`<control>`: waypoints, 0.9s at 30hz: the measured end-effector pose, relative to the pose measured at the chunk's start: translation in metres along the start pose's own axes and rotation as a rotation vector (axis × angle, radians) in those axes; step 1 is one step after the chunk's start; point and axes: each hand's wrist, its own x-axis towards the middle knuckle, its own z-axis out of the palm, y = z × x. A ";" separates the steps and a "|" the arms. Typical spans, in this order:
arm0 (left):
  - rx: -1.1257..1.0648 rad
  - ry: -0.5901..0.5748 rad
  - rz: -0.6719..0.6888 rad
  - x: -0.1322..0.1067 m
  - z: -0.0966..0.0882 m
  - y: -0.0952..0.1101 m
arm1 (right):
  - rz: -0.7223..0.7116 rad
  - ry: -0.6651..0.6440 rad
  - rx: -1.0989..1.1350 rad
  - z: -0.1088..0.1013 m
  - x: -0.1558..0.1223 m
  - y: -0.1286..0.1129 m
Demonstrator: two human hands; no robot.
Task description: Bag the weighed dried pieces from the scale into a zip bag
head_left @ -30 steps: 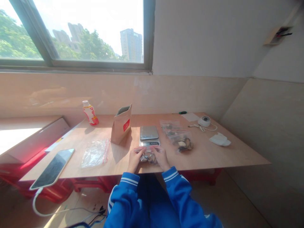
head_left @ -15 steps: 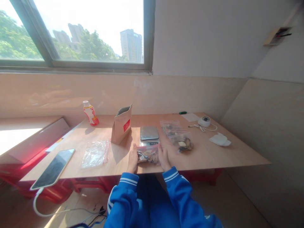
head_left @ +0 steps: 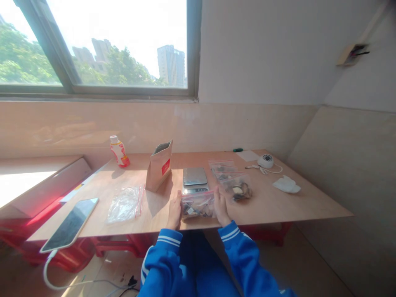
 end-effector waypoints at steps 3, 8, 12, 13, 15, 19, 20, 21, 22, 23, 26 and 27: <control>0.006 0.032 0.009 0.004 -0.003 -0.001 | -0.049 0.071 -0.134 -0.028 0.017 -0.022; 0.035 0.047 -0.002 0.002 -0.002 0.002 | -0.010 0.140 -0.386 -0.102 0.067 -0.041; 0.043 0.010 -0.012 -0.002 0.004 0.004 | -0.151 0.252 -0.578 -0.140 0.086 -0.028; 0.042 0.018 -0.012 -0.002 0.005 0.004 | -0.229 0.364 -0.634 -0.143 0.084 -0.023; 0.066 0.066 0.017 -0.001 0.002 0.002 | -0.387 0.589 -0.748 -0.139 0.070 -0.015; 0.314 0.395 0.241 0.006 -0.012 -0.001 | -0.538 0.622 -0.939 -0.114 0.027 -0.002; 0.410 0.501 0.300 0.009 -0.017 0.000 | -0.528 0.561 -0.977 -0.108 0.019 0.001; 0.506 0.589 0.344 0.013 -0.022 0.002 | -0.507 0.496 -1.010 -0.101 0.012 0.005; 0.595 0.648 0.370 0.018 -0.028 0.005 | -0.471 0.439 -1.035 -0.096 0.008 0.009; 0.679 0.676 0.380 0.023 -0.034 0.009 | -0.418 0.396 -1.051 -0.092 0.007 0.013; 0.805 0.661 0.342 0.040 -0.050 0.027 | -0.239 0.323 -1.051 -0.084 0.018 0.024; 0.793 0.640 0.330 0.045 -0.054 0.033 | -0.192 0.299 -1.050 -0.083 0.024 0.025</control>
